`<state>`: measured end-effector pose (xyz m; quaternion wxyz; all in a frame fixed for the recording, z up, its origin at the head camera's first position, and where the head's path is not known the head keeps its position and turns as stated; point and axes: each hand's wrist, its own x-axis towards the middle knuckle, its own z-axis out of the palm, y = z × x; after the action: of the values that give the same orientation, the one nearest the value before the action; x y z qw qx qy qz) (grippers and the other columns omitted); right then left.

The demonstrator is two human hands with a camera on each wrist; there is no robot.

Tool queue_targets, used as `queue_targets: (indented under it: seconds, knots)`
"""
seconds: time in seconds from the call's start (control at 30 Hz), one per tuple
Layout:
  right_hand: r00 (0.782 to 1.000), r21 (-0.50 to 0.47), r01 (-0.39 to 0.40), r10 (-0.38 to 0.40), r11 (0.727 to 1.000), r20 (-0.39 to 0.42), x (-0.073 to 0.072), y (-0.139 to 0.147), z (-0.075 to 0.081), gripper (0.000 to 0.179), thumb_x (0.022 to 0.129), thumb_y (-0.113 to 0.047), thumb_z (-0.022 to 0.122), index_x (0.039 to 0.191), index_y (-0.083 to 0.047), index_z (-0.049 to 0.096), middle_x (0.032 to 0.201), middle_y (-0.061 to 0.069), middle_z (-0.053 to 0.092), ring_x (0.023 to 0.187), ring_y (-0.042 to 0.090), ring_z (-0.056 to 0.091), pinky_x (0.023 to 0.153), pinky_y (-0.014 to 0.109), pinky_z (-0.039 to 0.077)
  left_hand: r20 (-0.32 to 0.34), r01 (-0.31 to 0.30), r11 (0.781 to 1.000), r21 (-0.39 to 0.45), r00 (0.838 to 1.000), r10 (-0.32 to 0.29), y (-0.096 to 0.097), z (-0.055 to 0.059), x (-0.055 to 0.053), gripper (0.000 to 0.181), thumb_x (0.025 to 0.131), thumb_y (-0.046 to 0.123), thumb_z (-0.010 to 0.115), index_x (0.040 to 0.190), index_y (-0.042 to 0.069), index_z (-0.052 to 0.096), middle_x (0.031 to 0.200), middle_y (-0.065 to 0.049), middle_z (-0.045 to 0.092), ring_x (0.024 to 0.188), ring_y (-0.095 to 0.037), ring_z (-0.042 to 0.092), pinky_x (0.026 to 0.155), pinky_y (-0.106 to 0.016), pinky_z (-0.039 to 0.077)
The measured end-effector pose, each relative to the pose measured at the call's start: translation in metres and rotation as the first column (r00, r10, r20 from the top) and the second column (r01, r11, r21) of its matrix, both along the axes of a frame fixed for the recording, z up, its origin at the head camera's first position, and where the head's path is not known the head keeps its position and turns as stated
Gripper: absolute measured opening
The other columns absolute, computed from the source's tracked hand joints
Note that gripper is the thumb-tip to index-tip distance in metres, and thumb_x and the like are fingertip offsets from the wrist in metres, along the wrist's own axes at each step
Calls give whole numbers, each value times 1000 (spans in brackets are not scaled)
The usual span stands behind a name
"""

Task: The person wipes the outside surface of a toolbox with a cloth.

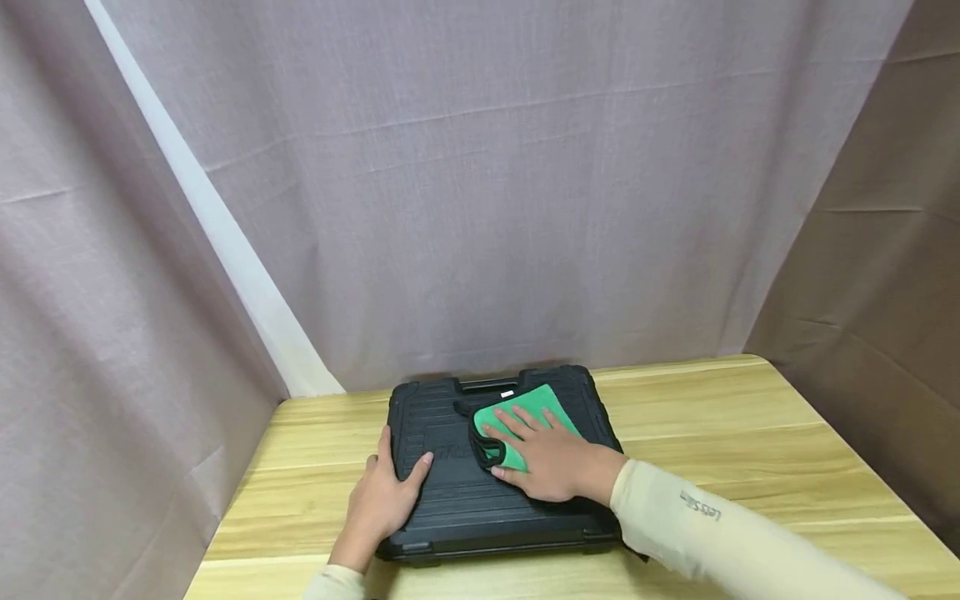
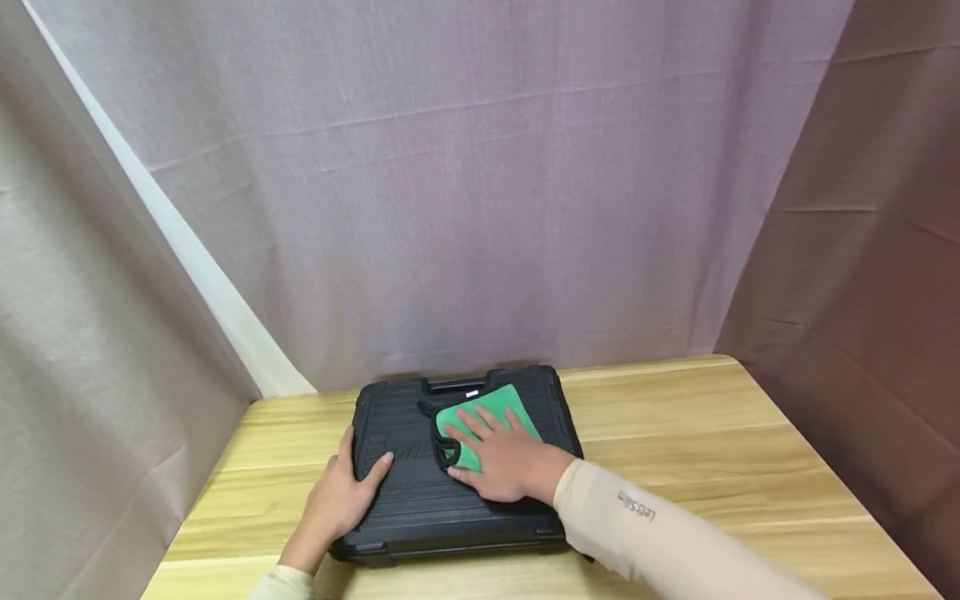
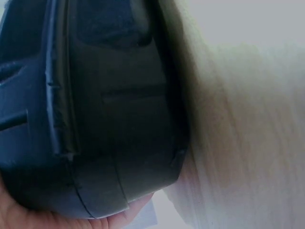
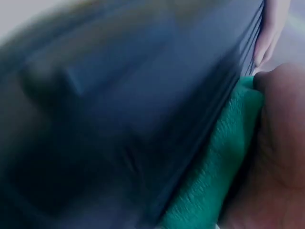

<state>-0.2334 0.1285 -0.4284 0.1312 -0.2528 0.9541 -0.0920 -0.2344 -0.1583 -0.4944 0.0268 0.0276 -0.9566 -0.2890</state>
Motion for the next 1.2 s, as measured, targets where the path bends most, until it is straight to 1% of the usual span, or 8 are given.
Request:
queue_targets:
  seconds: [0.2, 0.27, 0.37, 0.47, 0.57, 0.77, 1.07, 1.2]
  knots:
    - [998, 49, 34, -37, 998, 51, -36, -1, 10, 71, 111, -63, 38, 173, -32, 20, 183, 1, 8, 171, 33, 7, 135, 68, 10, 2, -1, 1000, -1, 1000, 1, 0, -2, -1, 101, 101, 72, 53, 171, 9, 19, 147, -35, 57, 120, -52, 68, 95, -65, 55]
    - [998, 59, 41, -44, 997, 49, -45, -1, 11, 72, 111, -64, 37, 173, -31, 18, 184, 2, 7, 171, 33, 7, 134, 69, 10, 0, -2, 1000, 3, 1000, 2, 1, -3, -1, 101, 101, 72, 54, 171, 8, 20, 148, -35, 56, 121, -53, 68, 96, -65, 55]
    - [998, 62, 54, -56, 997, 36, -53, 0, 10, 73, 111, -64, 36, 174, -31, 16, 184, 3, 6, 171, 34, 6, 134, 69, 10, 2, -6, 1000, 10, 1000, 6, 1, -4, -1, 101, 101, 72, 54, 171, 9, 20, 148, -35, 56, 122, -53, 67, 96, -65, 55]
    - [997, 66, 67, -69, 996, 28, -57, 0, 6, 74, 111, -65, 35, 174, -31, 14, 184, 3, 4, 171, 34, 4, 135, 69, 7, 11, -10, 1000, 8, 1000, 10, 1, -5, 0, 101, 101, 73, 54, 172, 9, 19, 148, -34, 56, 122, -53, 68, 95, -65, 56]
    - [997, 60, 77, -78, 995, 25, -57, 0, 4, 75, 111, -66, 34, 174, -32, 13, 184, 2, 2, 171, 33, 3, 135, 69, 5, 20, -11, 1000, 2, 1000, 11, 1, -4, -1, 102, 101, 75, 52, 172, 10, 19, 149, -34, 56, 121, -52, 68, 94, -65, 56]
    - [996, 4, 78, -78, 997, 37, -58, 6, 3, 75, 111, -66, 36, 174, -31, 15, 184, 4, 3, 171, 35, 2, 134, 70, 3, 16, -20, 1000, 4, 1000, 19, 1, -3, -2, 101, 101, 74, 54, 172, 11, 20, 148, -33, 57, 122, -53, 68, 96, -66, 55]
    - [992, -48, 98, -94, 994, 79, -66, 36, 4, 78, 110, -67, 37, 174, -26, 17, 184, 5, 4, 171, 36, 2, 132, 72, 0, 22, -25, 1000, 6, 999, 24, 1, -4, 0, 101, 101, 73, 54, 172, 10, 19, 150, -34, 56, 124, -53, 66, 95, -66, 55]
    - [991, -69, 125, -121, 990, 60, -69, 51, 0, 79, 110, -66, 38, 174, -26, 16, 184, 7, 3, 171, 37, 1, 132, 74, -2, 15, -17, 1000, -1, 1000, 17, 2, -4, -2, 103, 100, 76, 52, 172, 10, 19, 149, -33, 57, 124, -51, 67, 96, -65, 56]
